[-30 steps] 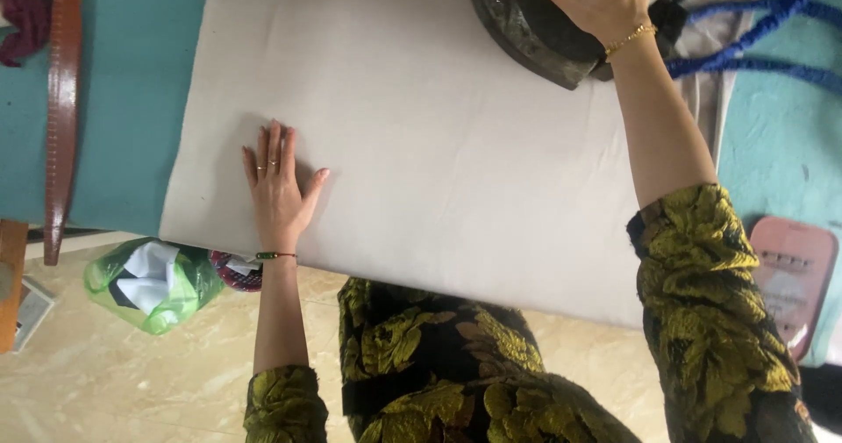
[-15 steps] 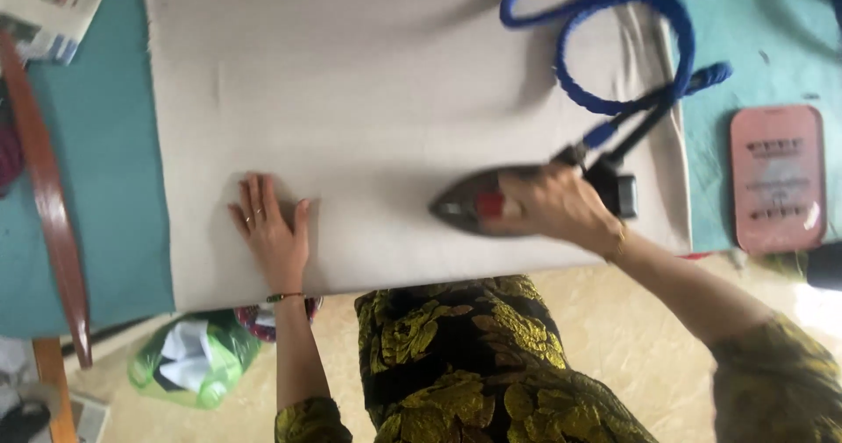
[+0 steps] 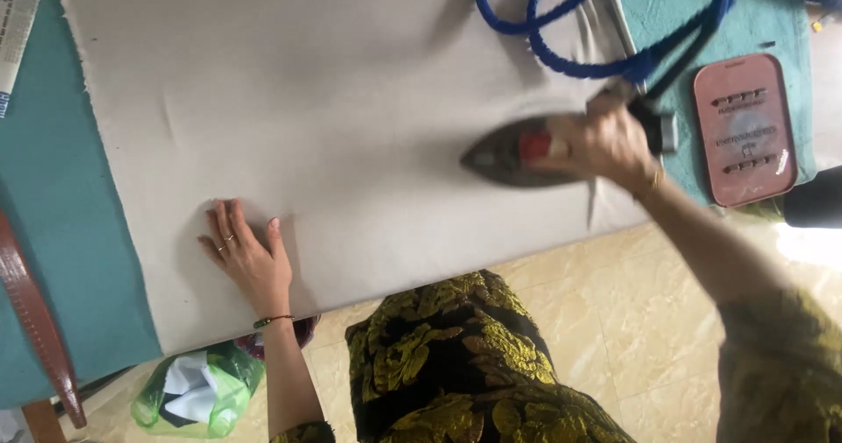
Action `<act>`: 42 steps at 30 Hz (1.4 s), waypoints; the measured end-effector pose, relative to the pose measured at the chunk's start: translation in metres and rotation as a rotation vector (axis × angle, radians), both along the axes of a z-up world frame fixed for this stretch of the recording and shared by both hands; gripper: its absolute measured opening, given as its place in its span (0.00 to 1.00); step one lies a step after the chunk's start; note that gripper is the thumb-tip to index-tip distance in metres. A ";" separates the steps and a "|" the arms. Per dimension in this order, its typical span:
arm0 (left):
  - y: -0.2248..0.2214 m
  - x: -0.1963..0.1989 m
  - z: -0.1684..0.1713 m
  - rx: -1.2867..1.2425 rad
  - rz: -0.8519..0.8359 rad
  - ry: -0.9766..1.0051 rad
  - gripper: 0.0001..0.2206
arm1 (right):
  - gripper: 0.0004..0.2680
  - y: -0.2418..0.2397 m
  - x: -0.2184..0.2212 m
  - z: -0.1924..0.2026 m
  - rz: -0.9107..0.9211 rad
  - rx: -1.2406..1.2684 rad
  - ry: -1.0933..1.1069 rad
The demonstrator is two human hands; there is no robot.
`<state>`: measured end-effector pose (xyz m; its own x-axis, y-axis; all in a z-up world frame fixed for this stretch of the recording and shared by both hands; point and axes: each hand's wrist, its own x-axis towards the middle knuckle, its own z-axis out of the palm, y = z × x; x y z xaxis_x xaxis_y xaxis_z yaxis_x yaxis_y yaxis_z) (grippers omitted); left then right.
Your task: Ironing a large piece of light-colored fabric on a workbench in a sewing factory.
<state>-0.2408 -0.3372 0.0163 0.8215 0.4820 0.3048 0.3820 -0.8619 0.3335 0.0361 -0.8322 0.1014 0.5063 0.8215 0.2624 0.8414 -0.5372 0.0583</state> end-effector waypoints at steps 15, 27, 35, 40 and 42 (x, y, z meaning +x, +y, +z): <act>-0.018 0.007 0.017 0.030 0.103 -0.118 0.19 | 0.22 0.059 0.213 -0.016 -0.107 -0.015 -0.181; -0.265 0.091 -0.013 -0.118 -0.171 0.051 0.31 | 0.22 0.064 0.201 -0.005 -0.026 0.073 -0.150; -0.270 0.090 -0.018 -0.015 -0.145 0.212 0.36 | 0.23 0.016 0.080 0.021 0.160 -0.042 0.091; -0.270 0.090 -0.014 0.009 -0.150 0.259 0.35 | 0.19 0.001 0.089 0.016 0.322 0.004 0.224; -0.268 0.089 -0.015 -0.008 -0.165 0.257 0.36 | 0.20 0.007 0.111 0.019 0.280 -0.021 0.116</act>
<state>-0.1522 -0.6053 0.0016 0.9386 0.3371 0.0735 0.3097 -0.9170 0.2513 0.1469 -0.8252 0.1209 0.2852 0.9380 0.1970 0.9583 -0.2832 -0.0385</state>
